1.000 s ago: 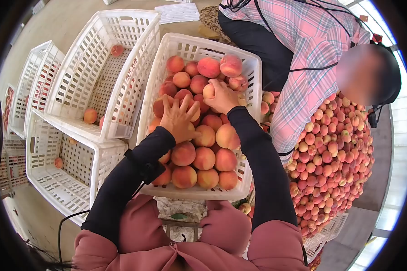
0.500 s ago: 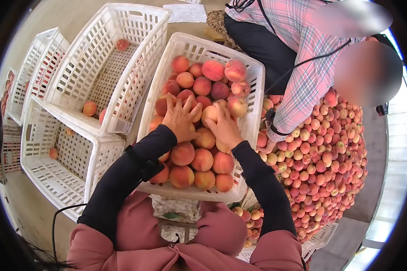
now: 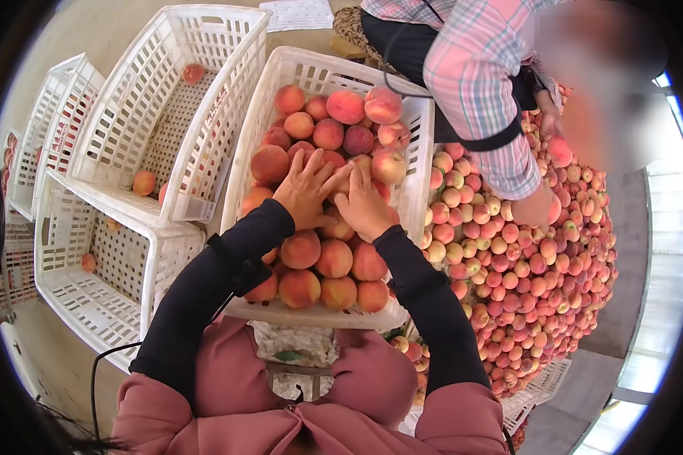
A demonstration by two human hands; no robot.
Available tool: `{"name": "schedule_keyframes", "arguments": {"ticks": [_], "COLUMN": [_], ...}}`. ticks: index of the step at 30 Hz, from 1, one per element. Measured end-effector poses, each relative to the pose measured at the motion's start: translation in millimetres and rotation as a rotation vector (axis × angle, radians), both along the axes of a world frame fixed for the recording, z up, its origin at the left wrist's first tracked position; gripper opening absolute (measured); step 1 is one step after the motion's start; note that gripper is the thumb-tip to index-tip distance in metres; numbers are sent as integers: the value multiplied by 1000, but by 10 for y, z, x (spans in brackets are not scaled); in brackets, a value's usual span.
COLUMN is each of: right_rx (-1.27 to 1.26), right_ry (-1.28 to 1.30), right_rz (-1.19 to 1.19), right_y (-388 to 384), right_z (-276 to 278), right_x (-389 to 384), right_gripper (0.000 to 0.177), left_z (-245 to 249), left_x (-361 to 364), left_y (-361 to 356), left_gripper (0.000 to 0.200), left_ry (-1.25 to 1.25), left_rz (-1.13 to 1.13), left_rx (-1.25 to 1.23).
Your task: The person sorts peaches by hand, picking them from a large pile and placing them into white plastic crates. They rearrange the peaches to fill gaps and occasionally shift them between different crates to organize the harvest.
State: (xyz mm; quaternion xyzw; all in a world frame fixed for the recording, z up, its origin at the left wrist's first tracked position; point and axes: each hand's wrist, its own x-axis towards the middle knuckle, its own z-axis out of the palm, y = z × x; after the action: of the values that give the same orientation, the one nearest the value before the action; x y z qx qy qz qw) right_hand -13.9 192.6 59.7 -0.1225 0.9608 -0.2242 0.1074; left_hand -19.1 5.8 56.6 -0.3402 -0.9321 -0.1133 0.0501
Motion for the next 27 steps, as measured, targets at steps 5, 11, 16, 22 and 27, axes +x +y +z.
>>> {"name": "schedule_keyframes", "arguments": {"ticks": [5,11,16,22,27], "right_rx": [-484,382,583,80,63], "right_ry": [-170,319,435,-46,-64], "right_rz": [-108,141,126,132,-16], "right_y": [299,686,564,670,686], "right_z": [95,184,207,278,-18], "right_x": [-153,-564,-684,-758,-567], "right_gripper": [71,47,45,39,58], "left_z": [50,50,62,62,22], "left_x": [-3,3,14,27,24], "left_y": [-7,-10,-6,-22,-19], "left_gripper": [99,92,94,93,94], "left_ry": [7,36,15,23,2], "left_rz": [-13,-16,-2,-6,2], "left_rx": [-71,-67,-140,-103,-118]}}
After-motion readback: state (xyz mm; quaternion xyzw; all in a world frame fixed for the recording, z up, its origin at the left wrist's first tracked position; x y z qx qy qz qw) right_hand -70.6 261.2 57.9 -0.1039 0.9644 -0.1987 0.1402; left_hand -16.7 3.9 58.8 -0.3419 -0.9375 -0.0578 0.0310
